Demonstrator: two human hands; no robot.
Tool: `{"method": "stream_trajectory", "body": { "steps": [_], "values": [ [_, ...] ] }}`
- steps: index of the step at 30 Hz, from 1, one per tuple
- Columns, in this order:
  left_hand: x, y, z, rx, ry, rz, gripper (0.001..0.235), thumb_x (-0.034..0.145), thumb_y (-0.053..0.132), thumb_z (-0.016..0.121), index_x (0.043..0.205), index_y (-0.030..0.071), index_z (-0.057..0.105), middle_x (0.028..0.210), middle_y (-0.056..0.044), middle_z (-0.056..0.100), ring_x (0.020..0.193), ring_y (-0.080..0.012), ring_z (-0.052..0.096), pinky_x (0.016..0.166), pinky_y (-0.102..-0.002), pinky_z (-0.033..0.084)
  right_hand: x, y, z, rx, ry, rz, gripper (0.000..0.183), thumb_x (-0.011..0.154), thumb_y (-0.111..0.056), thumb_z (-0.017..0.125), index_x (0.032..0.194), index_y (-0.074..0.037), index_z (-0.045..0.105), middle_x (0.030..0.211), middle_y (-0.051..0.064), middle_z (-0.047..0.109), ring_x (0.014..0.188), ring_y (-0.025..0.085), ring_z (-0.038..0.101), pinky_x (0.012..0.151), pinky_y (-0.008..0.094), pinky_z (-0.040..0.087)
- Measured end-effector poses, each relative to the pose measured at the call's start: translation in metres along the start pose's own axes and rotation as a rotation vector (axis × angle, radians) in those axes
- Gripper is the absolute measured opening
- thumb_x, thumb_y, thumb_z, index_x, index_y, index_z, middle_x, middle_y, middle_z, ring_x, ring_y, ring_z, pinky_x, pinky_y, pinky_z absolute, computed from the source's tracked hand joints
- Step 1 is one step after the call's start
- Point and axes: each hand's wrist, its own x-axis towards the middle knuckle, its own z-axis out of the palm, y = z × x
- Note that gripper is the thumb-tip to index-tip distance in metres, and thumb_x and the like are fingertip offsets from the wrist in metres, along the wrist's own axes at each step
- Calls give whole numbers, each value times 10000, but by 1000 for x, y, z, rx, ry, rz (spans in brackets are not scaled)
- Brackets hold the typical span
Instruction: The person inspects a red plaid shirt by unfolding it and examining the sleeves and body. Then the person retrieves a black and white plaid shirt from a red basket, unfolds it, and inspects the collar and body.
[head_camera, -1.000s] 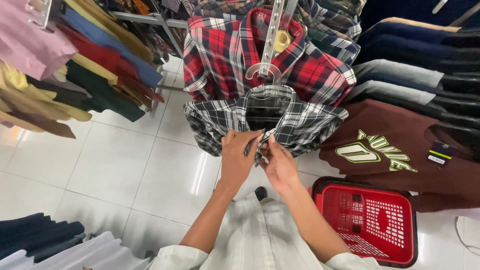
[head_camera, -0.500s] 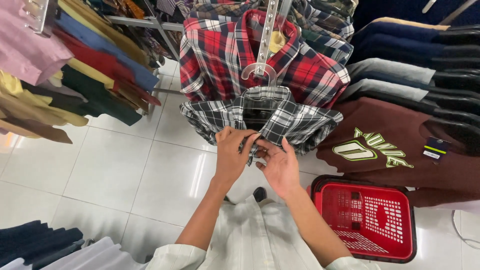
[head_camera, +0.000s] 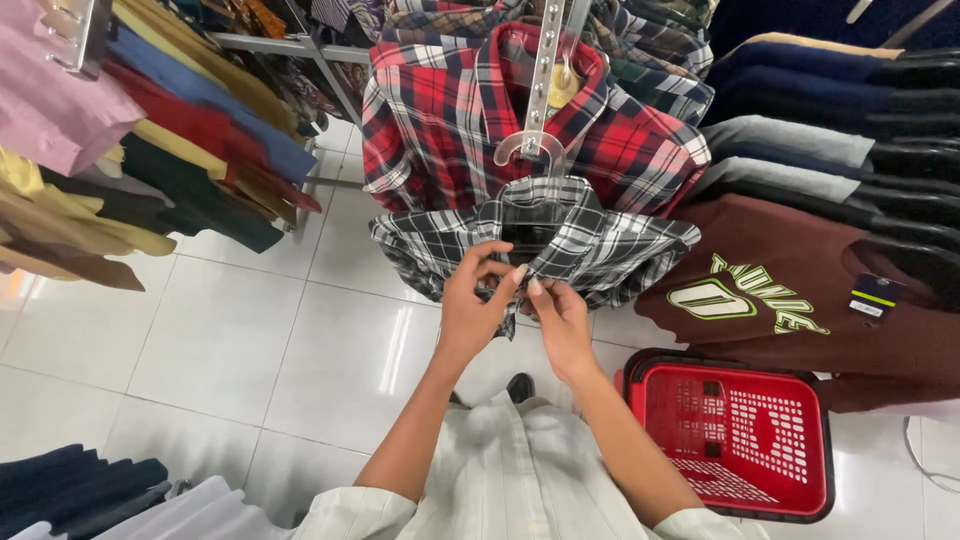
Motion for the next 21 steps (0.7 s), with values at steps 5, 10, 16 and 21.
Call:
{"method": "stream_trajectory", "body": {
  "steps": [5, 10, 16, 21],
  "values": [
    [15, -10, -3, 40, 57, 24, 493, 765, 114, 729, 1173, 141, 453, 861, -45, 658, 812, -186, 529, 829, -367, 425, -3, -11, -3, -185, -110, 33, 346, 876, -175, 611, 1190, -40, 553, 1075, 73, 631, 920, 109, 549, 779, 284, 463],
    [49, -14, -19, 195, 148, 221, 345, 836, 196, 690, 1132, 150, 518, 927, -25, 583, 934, -182, 530, 880, -350, 417, 11, -40, -31, -515, 1, -226, 190, 887, -114, 568, 1056, -112, 656, 964, 62, 598, 912, 209, 607, 742, 328, 502],
    [110, -18, -57, 636, -191, 437, 460, 863, 273, 623, 1277, 112, 503, 1140, -120, 584, 1154, -306, 482, 1024, -513, 273, 58, -110, -67, -1029, 143, -763, 280, 956, -309, 524, 1154, -120, 586, 1006, 41, 541, 960, 208, 501, 778, 318, 385],
    [127, -41, -43, 522, -263, 497, 218, 865, 219, 654, 1037, 85, 669, 796, -98, 671, 717, -243, 643, 804, -377, 470, 94, -109, -59, -1477, -214, -651, 464, 938, -484, 447, 1215, -131, 566, 1096, 68, 592, 1032, 232, 553, 846, 391, 336]
  ]
}}
